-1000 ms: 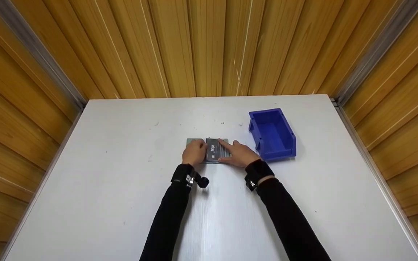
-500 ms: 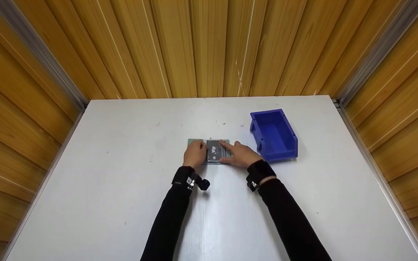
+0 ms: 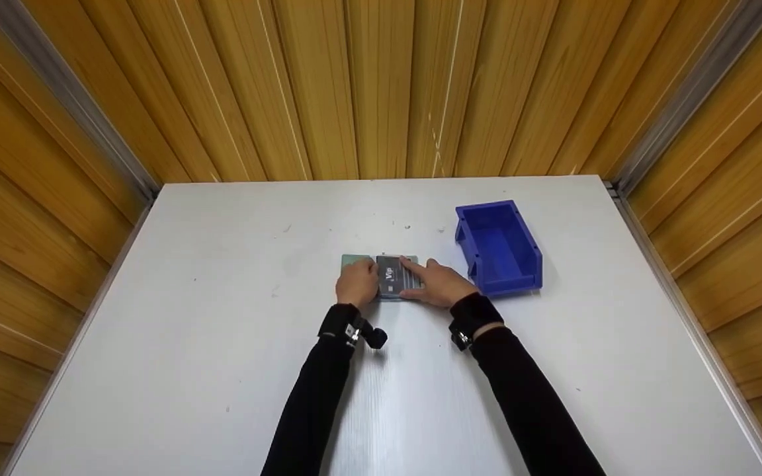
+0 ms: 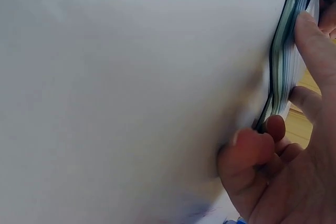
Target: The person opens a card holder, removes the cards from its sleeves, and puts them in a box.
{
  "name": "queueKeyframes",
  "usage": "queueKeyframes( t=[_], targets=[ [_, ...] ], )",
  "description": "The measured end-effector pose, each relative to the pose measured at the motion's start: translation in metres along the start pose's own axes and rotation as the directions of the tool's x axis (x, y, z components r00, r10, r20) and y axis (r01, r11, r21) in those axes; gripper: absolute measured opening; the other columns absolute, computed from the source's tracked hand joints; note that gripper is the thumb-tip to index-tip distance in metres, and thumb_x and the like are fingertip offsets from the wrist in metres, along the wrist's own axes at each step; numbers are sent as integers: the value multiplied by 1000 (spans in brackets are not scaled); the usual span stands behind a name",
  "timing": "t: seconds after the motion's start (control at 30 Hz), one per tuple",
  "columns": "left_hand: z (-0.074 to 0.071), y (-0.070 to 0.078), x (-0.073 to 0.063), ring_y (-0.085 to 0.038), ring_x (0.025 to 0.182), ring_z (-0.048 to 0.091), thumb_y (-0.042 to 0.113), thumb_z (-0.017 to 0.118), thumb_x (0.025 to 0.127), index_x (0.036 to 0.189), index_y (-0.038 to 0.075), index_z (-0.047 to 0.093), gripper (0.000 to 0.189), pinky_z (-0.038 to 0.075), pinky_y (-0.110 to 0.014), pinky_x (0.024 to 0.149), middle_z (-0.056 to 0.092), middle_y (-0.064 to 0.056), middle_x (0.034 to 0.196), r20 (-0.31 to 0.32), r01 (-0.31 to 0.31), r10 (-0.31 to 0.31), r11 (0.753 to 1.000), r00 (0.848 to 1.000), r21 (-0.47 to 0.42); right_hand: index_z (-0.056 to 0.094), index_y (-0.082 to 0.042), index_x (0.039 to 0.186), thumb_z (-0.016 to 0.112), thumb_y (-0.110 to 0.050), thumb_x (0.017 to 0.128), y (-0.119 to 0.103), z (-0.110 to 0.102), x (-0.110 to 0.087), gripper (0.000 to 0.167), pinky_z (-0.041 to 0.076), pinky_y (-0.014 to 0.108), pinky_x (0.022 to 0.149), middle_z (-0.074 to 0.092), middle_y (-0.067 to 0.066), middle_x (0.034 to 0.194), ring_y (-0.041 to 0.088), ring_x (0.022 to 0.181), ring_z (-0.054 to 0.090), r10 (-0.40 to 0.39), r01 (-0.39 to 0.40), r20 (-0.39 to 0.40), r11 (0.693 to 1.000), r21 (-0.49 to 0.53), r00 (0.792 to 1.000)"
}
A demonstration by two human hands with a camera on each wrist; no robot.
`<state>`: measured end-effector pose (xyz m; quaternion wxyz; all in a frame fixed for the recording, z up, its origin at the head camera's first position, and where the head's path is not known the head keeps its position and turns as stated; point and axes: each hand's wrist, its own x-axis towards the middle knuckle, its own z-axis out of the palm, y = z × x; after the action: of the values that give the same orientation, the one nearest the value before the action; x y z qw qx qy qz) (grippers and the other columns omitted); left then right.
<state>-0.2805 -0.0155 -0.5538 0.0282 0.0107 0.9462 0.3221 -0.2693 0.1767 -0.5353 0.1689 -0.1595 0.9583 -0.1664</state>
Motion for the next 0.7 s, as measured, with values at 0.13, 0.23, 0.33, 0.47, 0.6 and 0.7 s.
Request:
queueKeyframes(
  t=[0.13, 0.23, 0.33, 0.47, 0.6, 0.7],
  targets=[
    [4, -1, -1, -31, 84, 66, 20, 51, 107, 86, 5, 64, 29, 52, -46, 74, 71, -16, 88, -32, -8, 8, 1000, 999, -15, 28, -29, 165, 66, -57, 96, 0, 1, 0, 83, 52, 51, 96, 55, 23, 119, 28, 93, 56, 13, -14, 5, 1000, 6, 1000],
    [3, -3, -2, -33, 87, 67, 19, 49, 107, 83, 6, 60, 29, 52, -48, 77, 71, -17, 91, -33, -1, -1, 999, 999, -52, 28, -29, 165, 66, -56, 96, 0, 0, 0, 83, 53, 51, 95, 55, 22, 117, 27, 92, 55, 9, -9, 7, 1000, 12, 1000],
    [-2, -5, -1, -34, 93, 67, 17, 46, 108, 87, 4, 59, 28, 53, -49, 84, 70, -19, 96, -7, -6, 6, 995, 1000, -103, 29, -28, 164, 66, -56, 96, 0, -1, -1, 82, 53, 51, 95, 56, 23, 118, 30, 94, 58, 10, -10, 5, 1000, 10, 1000],
    [-12, -12, 1, -34, 99, 66, 14, 42, 109, 98, 0, 62, 27, 51, -48, 91, 69, -20, 101, 35, 2, 4, 989, 999, -151, 28, -30, 165, 65, -56, 97, 0, 0, -1, 81, 50, 54, 103, 53, 30, 135, 41, 114, 63, 19, -19, 10, 1000, 18, 1000],
    [-19, -21, 2, -35, 105, 65, 13, 42, 109, 106, -2, 64, 27, 50, -48, 97, 69, -22, 107, 37, 5, 1, 987, 999, -161, 27, -31, 165, 64, -57, 97, -1, 1, -1, 82, 46, 56, 110, 46, 33, 148, 47, 128, 57, 30, -30, 18, 999, 32, 999],
    [-24, -28, 2, -35, 105, 64, 12, 42, 109, 106, -3, 63, 26, 50, -49, 97, 69, -22, 108, 27, 1, 4, 985, 1000, -170, 27, -30, 165, 64, -57, 97, 0, 1, -2, 82, 47, 55, 109, 49, 32, 144, 44, 125, 59, 28, -28, 18, 999, 31, 999]
  ],
)
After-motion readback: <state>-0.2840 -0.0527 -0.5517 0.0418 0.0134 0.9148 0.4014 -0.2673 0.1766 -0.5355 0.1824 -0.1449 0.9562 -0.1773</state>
